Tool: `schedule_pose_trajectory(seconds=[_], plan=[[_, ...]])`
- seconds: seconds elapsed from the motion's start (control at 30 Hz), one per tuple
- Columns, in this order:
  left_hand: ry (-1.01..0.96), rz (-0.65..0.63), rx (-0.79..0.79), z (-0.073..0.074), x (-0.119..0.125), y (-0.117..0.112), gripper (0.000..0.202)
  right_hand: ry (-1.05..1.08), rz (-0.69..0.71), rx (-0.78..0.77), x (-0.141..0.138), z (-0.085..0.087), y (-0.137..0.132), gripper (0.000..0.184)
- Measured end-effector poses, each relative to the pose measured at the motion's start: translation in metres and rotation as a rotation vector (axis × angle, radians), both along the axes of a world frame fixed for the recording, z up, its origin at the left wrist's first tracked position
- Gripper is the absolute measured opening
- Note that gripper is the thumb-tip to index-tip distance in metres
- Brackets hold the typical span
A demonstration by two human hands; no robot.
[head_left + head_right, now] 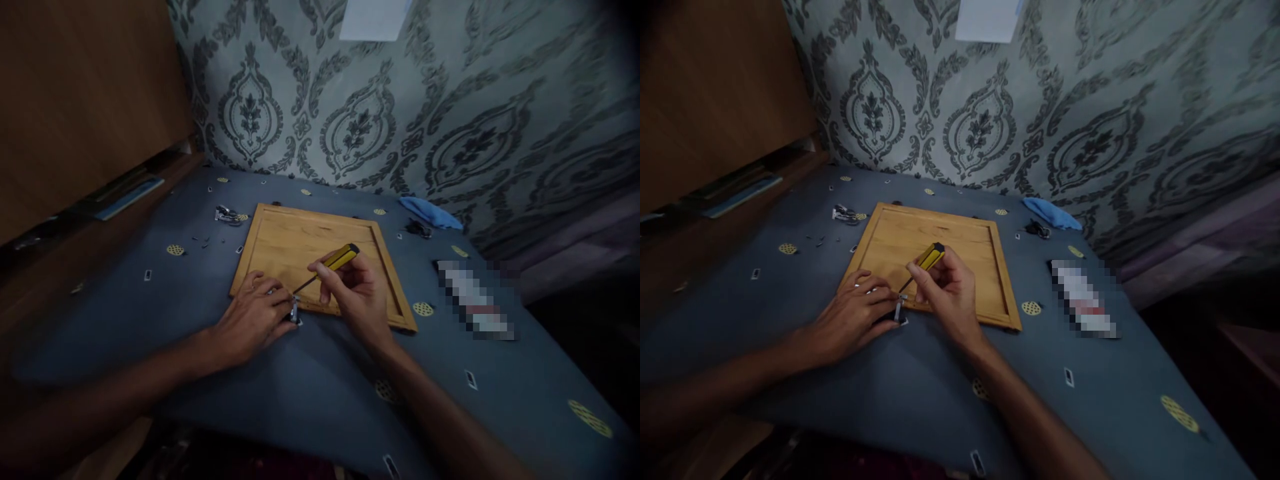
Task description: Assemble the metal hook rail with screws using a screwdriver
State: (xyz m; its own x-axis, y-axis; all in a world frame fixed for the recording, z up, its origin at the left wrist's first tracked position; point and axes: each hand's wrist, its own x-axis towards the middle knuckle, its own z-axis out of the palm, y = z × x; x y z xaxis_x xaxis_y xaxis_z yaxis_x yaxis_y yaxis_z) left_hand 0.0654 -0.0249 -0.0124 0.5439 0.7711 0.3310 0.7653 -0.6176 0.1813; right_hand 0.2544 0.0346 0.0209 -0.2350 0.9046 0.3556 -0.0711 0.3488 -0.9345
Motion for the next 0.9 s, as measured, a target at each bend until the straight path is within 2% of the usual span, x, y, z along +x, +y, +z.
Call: schedule_pose_trajectory(seconds=[0.17, 0.57, 0.77, 0.9], plan=[[-0.006, -0.016, 0.014, 0.0, 0.0, 0.0, 0.021, -0.036, -0.06, 0.018, 0.003, 0.004, 0.001, 0.037], [-0.02, -0.02, 0.068, -0.001, 0.001, 0.0, 0.019, -0.012, 0.021, -0.033, 0.001, -0.006, 0.002, 0.039], [-0.006, 0.001, 0.052, -0.001, 0.0, 0.0, 0.021, -0.027, 0.052, -0.047, 0.0, -0.003, -0.001, 0.039], [-0.014, -0.001, 0.058, -0.001, 0.001, 0.0, 0.024, -0.085, 0.085, -0.024, 0.002, 0.0, -0.005, 0.033]])
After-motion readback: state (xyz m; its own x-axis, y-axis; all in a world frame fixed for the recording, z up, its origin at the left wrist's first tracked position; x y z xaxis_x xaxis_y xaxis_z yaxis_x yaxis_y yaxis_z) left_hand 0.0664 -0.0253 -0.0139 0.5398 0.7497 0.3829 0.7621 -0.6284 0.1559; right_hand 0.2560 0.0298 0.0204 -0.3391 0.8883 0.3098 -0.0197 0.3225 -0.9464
